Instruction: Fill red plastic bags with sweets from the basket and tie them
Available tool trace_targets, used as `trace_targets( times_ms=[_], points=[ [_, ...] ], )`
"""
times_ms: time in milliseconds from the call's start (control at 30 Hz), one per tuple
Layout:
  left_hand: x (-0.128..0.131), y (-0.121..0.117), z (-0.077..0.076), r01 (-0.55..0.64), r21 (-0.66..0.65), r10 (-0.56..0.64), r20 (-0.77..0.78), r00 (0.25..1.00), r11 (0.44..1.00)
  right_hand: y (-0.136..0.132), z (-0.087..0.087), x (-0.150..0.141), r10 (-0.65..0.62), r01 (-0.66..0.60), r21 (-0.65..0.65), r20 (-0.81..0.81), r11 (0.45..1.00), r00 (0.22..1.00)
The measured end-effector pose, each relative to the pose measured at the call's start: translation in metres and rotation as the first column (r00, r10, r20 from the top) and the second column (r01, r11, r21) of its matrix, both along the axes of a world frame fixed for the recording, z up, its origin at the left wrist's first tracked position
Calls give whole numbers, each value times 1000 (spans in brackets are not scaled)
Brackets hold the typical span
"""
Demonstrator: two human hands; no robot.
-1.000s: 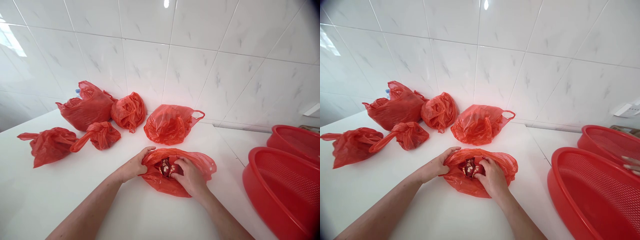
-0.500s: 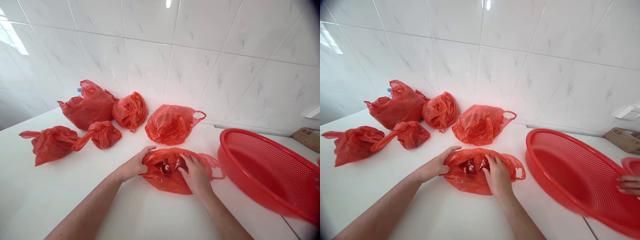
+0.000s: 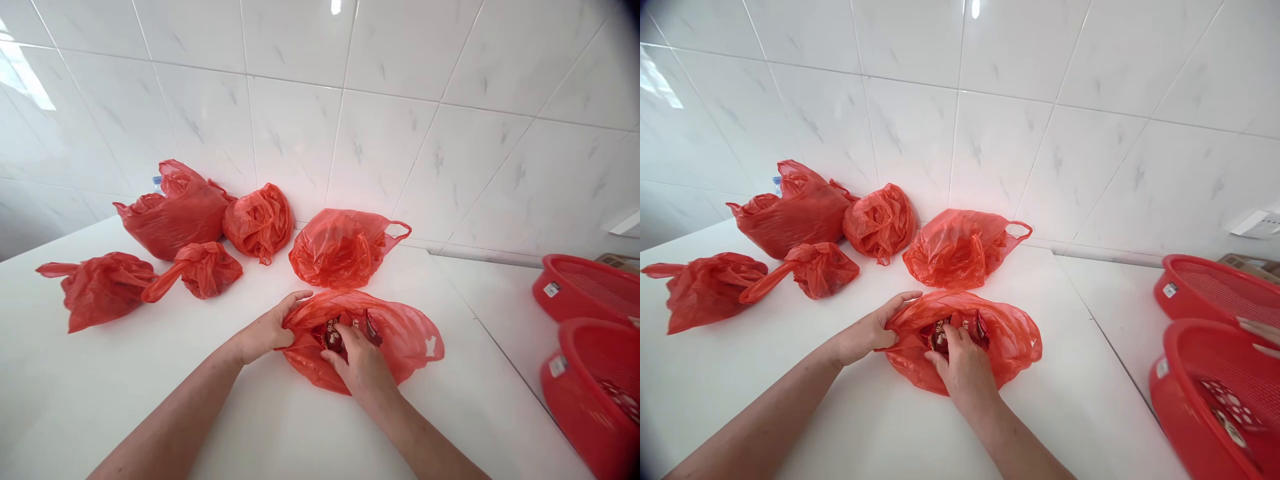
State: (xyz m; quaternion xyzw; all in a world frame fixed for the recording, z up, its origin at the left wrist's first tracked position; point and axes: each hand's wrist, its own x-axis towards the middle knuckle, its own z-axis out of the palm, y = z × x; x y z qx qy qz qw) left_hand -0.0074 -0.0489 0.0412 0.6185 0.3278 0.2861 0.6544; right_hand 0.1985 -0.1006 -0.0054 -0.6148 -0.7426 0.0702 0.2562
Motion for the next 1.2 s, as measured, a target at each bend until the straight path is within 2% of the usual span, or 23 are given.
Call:
trace_targets(
  times_ms=[167, 300, 500, 633, 867, 1067, 1200],
  points=[
    [-1, 2, -5, 24, -14, -23, 54, 998, 1000, -1, 3, -8, -65, 67, -35, 69, 997, 996],
    [-4, 3, -9, 28, -4, -27, 66, 997, 1000, 1, 8, -7, -30, 30, -38, -6, 999, 1000],
    [-1, -1, 0, 40, 13, -40, 7, 999, 999, 4, 7, -5, -97, 96, -41, -23, 995, 995],
    [-1, -3, 6, 79, 17, -79, -31, 996, 997, 5, 12, -1, -80, 71, -80, -106, 994, 991],
    [1, -2, 4, 142, 37, -141, -31, 990, 989, 6, 10, -5, -131, 131, -77, 3, 988, 991],
    [-1, -2, 5, 107, 28, -106, -44, 993, 994, 8, 9, 3, -121, 113, -54, -180, 992, 976],
    [-2, -2, 5, 83, 16, -83, -28, 996, 996, 9, 14, 11, -94, 73, -71, -353, 995, 931]
  ],
)
